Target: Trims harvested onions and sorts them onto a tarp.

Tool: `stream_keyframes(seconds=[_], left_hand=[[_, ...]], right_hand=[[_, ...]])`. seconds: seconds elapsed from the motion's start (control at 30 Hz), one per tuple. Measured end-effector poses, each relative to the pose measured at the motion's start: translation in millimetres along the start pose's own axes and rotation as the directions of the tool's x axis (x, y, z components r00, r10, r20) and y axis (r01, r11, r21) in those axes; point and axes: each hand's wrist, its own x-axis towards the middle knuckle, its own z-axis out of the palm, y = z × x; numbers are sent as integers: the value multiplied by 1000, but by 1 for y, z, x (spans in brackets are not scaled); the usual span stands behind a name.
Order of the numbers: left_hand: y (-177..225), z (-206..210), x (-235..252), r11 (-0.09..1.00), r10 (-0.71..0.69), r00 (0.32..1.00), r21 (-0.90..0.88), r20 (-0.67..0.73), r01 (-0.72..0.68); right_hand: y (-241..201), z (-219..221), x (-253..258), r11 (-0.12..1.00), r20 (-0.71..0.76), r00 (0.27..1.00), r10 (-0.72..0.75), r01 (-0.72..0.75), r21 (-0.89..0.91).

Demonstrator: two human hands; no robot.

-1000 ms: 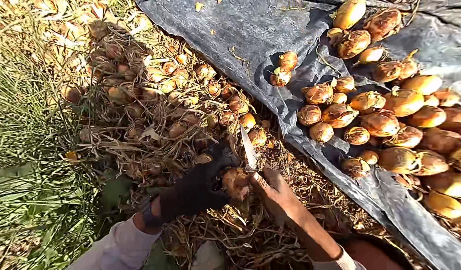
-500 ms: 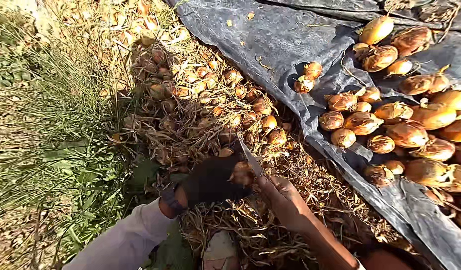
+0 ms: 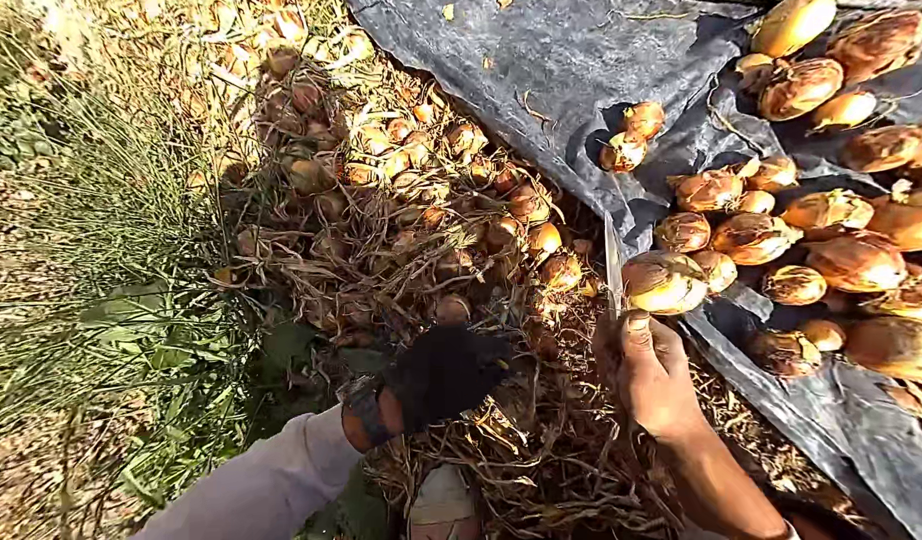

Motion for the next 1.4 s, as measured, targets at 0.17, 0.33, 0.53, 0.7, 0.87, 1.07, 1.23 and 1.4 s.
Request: stream_keyframes(seconds=[0.17,0.33,0.53,0.7,0.87,1.07,1.23,1.4], left_hand=[[-55,-7,38,902,-322,943,276,-85,333],[-65,8,50,857,-402,915,368,40,361],[-53,-4,24,957,-265,964,-126,1,263],[-6,-17,-4,805,-118,986,-569,118,165],[2,-43,-21,843,-25,985,-526,172,113],[-8,-34,-40,978,46,996,-201,-82,-62],[-21,-37,-37,981,46,861,186,-507,57],[-5,-39,-43,979,162,890,-43,-426,-199]], right_hand=[[-14,-62,29,979,-487,851,198,-144,148],[13,-34,15,968,-174,953,248,-250,10],[20,8,-1,908,133,916,379,-340,-245],[7,24,-18,960,339,899,277,-245,-136],[-2,24,-26,994,451,892,-34,-18,111],[-5,30,-36,954,528,843,103,-234,188],[-6,36,-38,986,459,881,111,-155,60],[10,33,-33,940,368,867,337,-328,-91]])
